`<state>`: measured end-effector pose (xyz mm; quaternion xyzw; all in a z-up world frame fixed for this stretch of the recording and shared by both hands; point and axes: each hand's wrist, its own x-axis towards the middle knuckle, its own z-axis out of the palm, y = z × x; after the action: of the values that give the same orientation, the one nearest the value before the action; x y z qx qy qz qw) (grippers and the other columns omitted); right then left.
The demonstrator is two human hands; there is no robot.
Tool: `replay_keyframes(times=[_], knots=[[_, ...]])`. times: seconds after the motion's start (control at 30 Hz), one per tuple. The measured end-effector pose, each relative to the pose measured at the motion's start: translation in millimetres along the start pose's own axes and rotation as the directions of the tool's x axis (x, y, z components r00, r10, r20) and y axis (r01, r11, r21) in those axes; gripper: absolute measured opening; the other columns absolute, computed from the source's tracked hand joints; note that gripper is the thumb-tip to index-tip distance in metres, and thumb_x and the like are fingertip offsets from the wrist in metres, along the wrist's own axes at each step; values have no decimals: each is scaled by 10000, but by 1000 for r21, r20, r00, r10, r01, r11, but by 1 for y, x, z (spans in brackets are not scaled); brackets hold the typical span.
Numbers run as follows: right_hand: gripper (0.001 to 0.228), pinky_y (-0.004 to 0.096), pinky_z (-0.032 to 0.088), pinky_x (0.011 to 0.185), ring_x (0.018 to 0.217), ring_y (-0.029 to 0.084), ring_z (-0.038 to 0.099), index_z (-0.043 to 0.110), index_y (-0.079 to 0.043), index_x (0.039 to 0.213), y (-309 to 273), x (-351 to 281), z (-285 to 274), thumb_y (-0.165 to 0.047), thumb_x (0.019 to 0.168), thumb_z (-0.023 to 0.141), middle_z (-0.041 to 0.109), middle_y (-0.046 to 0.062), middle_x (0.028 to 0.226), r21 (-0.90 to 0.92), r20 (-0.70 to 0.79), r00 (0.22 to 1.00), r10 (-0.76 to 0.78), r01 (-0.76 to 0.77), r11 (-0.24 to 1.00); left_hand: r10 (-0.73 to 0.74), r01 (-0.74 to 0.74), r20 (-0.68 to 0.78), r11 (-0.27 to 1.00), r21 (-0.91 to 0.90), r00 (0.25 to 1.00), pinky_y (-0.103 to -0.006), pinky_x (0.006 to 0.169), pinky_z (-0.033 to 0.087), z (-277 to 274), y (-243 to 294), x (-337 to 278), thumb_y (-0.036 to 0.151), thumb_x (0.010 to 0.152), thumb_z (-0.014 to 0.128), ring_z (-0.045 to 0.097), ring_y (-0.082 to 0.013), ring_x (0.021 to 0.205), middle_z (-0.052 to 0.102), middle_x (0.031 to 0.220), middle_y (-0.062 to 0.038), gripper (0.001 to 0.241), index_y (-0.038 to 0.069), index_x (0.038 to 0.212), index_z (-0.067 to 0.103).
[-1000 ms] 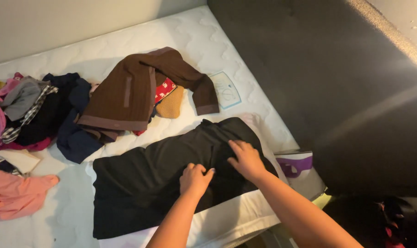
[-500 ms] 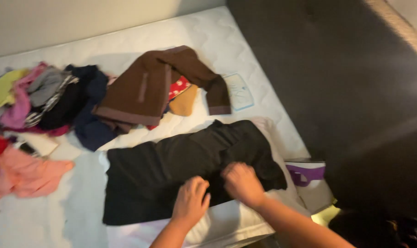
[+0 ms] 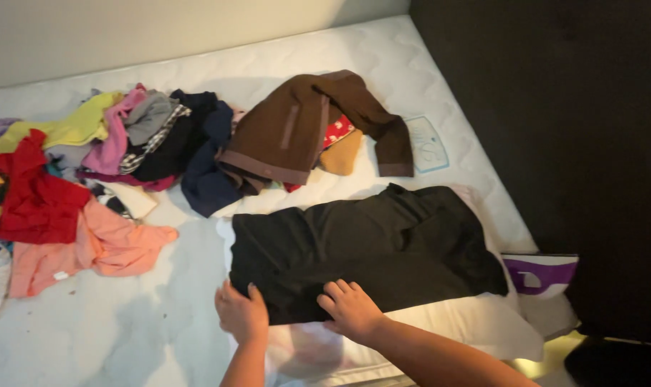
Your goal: The person irons a black t-shirt on a bed using a purple iron, then folds it and places it on a stack. They repeat the process with a dark blue t-shirt, ironing both sides before folding and stacking it.
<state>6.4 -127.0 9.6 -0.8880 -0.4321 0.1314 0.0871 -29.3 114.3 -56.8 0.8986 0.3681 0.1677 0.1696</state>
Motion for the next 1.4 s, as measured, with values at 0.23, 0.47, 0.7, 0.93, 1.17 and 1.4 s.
replay_keyframes(times=[0.23,0.47,0.7,0.93,1.17,1.4], knots=[[540,454,420,948,1161,321,509,639,-83,1236,-17,20,-11,-423,839,774,557,123,1212,147,-104,994,21,-5,989,-194,241,378,967,-79,905,-543,839,552,-19,-32,22,440,978,606,695,-434,1026,740,1115,-210,510,159,1391,502],[405,448,417,962,1193,309,533,691,-91,1210,-1,33,-11,-307,871,730,588,109,1310,218,-257,960,109,-52,974,-256,242,581,965,104,773,-489,833,586,-20,-93,31,415,949,628,731,-384,995,748,1084,-201,692,88,1500,369],[243,416,425,984,1160,234,588,747,-138,1089,31,54,-23,-281,901,687,669,22,1187,266,-225,956,191,-128,955,200,-188,179,979,-83,963,-473,975,503,-1,-28,60,333,896,705,586,-359,1198,602,1285,-177,478,77,1285,597],[350,478,363,1072,1273,284,527,714,-129,1209,94,83,-30,-278,895,681,620,75,1333,189,-269,936,227,-180,965,546,-507,419,835,-211,725,-468,1131,383,52,71,97,341,926,667,465,-337,1370,508,1456,-136,517,78,1358,560],[347,480,351,1125,1369,288,478,675,-135,1281,134,122,-9,-215,946,635,595,75,1393,196,-169,963,208,-174,965,400,-531,687,847,-24,606,-575,1182,194,71,135,144,458,966,609,373,-314,1443,415,1553,-109,627,130,1479,456],[663,496,361,1055,1359,381,478,535,-43,1445,153,166,-27,-70,788,624,569,159,1450,223,-330,944,29,48,974,654,-557,583,743,-372,482,-470,969,500,47,131,157,264,914,669,667,-329,1095,729,1142,-104,248,134,1125,686]])
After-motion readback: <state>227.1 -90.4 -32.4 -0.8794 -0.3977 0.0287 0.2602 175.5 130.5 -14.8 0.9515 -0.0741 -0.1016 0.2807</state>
